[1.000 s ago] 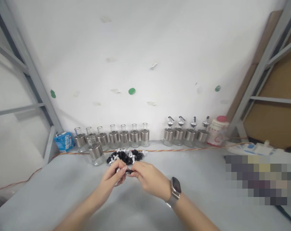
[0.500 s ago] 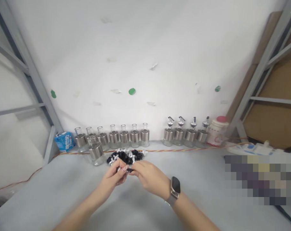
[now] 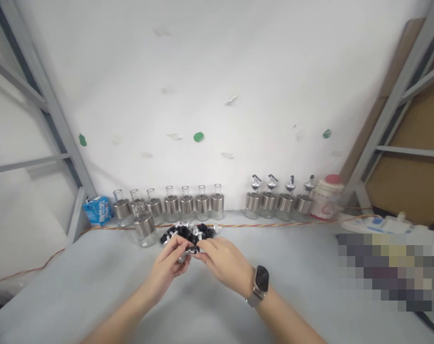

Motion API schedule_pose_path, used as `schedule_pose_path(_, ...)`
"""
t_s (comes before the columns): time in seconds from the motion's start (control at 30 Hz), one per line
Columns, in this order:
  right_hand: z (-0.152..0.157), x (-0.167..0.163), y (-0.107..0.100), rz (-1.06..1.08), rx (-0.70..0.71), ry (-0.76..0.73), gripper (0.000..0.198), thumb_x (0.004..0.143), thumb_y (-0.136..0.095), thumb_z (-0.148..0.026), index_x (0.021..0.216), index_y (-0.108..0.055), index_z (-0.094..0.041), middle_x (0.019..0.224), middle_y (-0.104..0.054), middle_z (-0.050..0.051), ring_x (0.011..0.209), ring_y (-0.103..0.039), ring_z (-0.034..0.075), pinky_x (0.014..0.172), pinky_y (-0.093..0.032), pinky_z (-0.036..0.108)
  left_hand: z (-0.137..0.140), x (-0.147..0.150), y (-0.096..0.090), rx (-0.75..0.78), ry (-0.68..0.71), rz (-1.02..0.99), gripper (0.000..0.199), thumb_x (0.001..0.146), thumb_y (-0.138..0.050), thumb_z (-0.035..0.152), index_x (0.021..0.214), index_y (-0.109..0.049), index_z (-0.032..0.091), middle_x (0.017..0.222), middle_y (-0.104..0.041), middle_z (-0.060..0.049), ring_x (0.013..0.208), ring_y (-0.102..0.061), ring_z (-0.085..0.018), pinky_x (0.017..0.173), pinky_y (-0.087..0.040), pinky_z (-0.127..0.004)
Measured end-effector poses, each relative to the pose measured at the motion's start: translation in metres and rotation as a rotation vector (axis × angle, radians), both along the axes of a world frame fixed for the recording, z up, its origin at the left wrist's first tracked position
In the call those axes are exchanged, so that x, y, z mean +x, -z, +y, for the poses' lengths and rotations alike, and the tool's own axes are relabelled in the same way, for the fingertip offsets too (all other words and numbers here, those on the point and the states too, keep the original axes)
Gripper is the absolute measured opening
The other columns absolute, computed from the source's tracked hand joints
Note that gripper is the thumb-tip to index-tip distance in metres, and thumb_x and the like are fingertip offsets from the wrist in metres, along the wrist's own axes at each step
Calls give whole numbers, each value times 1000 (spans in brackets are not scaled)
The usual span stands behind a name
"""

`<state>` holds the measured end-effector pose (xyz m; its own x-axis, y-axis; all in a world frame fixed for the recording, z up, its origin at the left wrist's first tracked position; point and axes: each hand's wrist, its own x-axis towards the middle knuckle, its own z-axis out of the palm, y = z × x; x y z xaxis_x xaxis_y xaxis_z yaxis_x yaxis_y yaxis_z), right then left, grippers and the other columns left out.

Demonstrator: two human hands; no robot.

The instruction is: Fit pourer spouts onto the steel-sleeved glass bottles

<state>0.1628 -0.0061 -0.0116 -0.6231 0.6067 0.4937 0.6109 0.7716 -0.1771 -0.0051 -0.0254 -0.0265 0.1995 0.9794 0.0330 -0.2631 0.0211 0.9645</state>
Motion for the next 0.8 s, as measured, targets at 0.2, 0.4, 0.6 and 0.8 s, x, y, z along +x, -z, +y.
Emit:
schedule_pose_path(0.2, 1, -1, 4, -34, 134, 28, 35, 87, -38, -30, 120, -41, -17, 85, -63, 6, 72, -57, 18, 64, -45, 30, 1, -1, 0, 3, -80, -8, 19, 79, -49, 38, 76, -48, 20, 58, -44, 5, 50, -38, -5, 48, -26, -17)
schedule_pose_path(0.4, -1, -6, 9, -134, 195, 8, 44, 87, -39, -31, 127, -32, -15, 82, -61, 6, 71, -55, 19, 62, -43, 30, 4, 0, -3, -27, -132, -70, 23, 74, -58, 33, 67, -42, 18, 51, -41, 7, 44, -33, -3, 45, -23, -17)
schedule_pose_path(0.6, -1, -6, 7, -123, 166, -9, 45, 88, -38, -30, 129, -28, -16, 82, -61, 6, 70, -55, 18, 61, -42, 29, 8, -5, -3, -108, -104, -200, 28, 70, -62, 32, 62, -40, 17, 47, -31, 9, 39, -22, -2, 38, -12, -17)
schedule_pose_path(0.8, -3, -7, 6, -109, 164, -7, 43, 88, -37, -30, 129, -29, -18, 82, -62, 5, 71, -55, 18, 61, -42, 29, 12, -10, -4, -226, -66, -358, 30, 67, -65, 27, 60, -38, 15, 51, -33, 9, 39, -24, 0, 35, -11, -14)
